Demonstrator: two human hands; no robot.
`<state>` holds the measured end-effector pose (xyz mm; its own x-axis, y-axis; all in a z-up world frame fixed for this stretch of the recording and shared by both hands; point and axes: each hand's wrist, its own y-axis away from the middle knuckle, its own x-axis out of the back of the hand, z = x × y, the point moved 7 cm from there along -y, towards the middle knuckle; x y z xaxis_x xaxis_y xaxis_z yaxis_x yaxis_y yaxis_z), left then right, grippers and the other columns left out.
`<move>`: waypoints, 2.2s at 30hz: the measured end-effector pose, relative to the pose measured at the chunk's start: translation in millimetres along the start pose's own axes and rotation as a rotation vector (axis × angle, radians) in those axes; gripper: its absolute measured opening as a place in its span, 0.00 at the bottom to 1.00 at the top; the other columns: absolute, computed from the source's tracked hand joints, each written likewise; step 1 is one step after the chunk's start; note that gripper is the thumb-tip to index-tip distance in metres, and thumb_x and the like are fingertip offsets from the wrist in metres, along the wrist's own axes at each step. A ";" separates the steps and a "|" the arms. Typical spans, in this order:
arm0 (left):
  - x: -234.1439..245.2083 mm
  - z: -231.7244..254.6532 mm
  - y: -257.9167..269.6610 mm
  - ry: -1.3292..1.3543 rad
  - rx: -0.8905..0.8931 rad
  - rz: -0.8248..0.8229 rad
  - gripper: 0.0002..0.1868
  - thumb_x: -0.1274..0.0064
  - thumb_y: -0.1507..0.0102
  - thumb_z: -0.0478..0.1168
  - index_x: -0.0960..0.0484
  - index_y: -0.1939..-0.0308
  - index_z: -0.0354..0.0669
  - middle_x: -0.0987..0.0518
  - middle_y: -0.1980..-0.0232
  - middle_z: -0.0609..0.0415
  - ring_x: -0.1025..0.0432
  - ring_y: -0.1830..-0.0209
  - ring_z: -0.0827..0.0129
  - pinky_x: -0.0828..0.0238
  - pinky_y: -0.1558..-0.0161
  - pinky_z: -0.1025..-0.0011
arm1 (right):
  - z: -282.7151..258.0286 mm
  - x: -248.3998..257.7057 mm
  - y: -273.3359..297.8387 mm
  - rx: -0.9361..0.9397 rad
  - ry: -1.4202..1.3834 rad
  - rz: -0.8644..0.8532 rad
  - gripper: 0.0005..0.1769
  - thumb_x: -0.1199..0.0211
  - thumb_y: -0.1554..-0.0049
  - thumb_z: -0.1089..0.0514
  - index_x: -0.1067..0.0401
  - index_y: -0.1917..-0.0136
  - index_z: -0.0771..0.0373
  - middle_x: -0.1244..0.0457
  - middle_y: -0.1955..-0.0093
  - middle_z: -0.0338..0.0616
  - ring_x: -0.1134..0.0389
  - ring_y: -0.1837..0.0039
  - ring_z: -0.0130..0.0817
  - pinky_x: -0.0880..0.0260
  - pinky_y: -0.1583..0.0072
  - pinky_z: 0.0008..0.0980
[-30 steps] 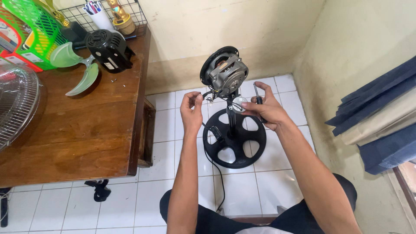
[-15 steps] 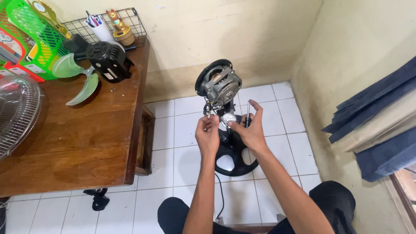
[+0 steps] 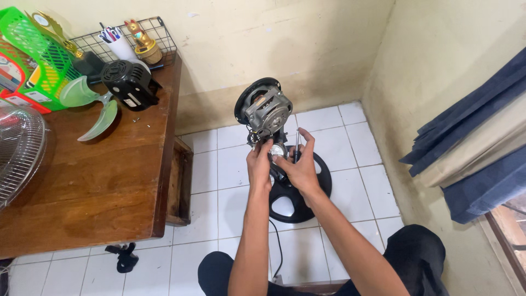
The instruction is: The person assembles an electric fan by hand, using a screwdriver to tighten screws on the motor housing and then fitting the black motor cover onto the fan stand.
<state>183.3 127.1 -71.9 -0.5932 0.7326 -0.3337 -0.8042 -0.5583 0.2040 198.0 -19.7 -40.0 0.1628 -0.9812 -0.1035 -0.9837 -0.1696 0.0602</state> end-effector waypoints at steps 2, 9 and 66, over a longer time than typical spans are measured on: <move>-2.4 -1.8 -6.2 0.002 0.026 -0.039 0.15 0.45 0.38 0.39 0.16 0.50 0.37 0.17 0.54 0.55 0.27 0.55 0.73 0.32 0.52 0.74 | -1.2 -2.0 -1.9 0.068 -0.015 0.001 0.56 0.25 0.53 0.65 0.57 0.21 0.59 0.45 0.56 0.36 0.43 0.56 0.22 0.36 0.55 0.21; 1.0 -17.0 -15.4 0.208 0.154 -0.097 0.13 0.50 0.35 0.39 0.21 0.49 0.39 0.19 0.55 0.53 0.25 0.57 0.66 0.29 0.59 0.67 | 4.6 -1.1 -3.7 0.085 -0.013 0.012 0.55 0.25 0.53 0.65 0.57 0.21 0.60 0.45 0.57 0.37 0.43 0.57 0.23 0.36 0.56 0.22; -0.7 114.0 88.1 -0.926 -0.704 0.231 0.23 0.30 0.44 0.41 0.22 0.53 0.32 0.23 0.54 0.44 0.30 0.56 0.55 0.32 0.52 0.63 | -105.4 22.4 -9.7 0.239 0.199 -0.030 0.60 0.21 0.60 0.63 0.51 0.21 0.58 0.44 0.58 0.36 0.43 0.64 0.22 0.37 0.61 0.24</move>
<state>108.7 121.9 51.2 -0.7553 0.4271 0.4971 -0.6489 -0.5939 -0.4757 219.3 -49.8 61.7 0.1808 -0.9788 0.0957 -0.9645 -0.1955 -0.1777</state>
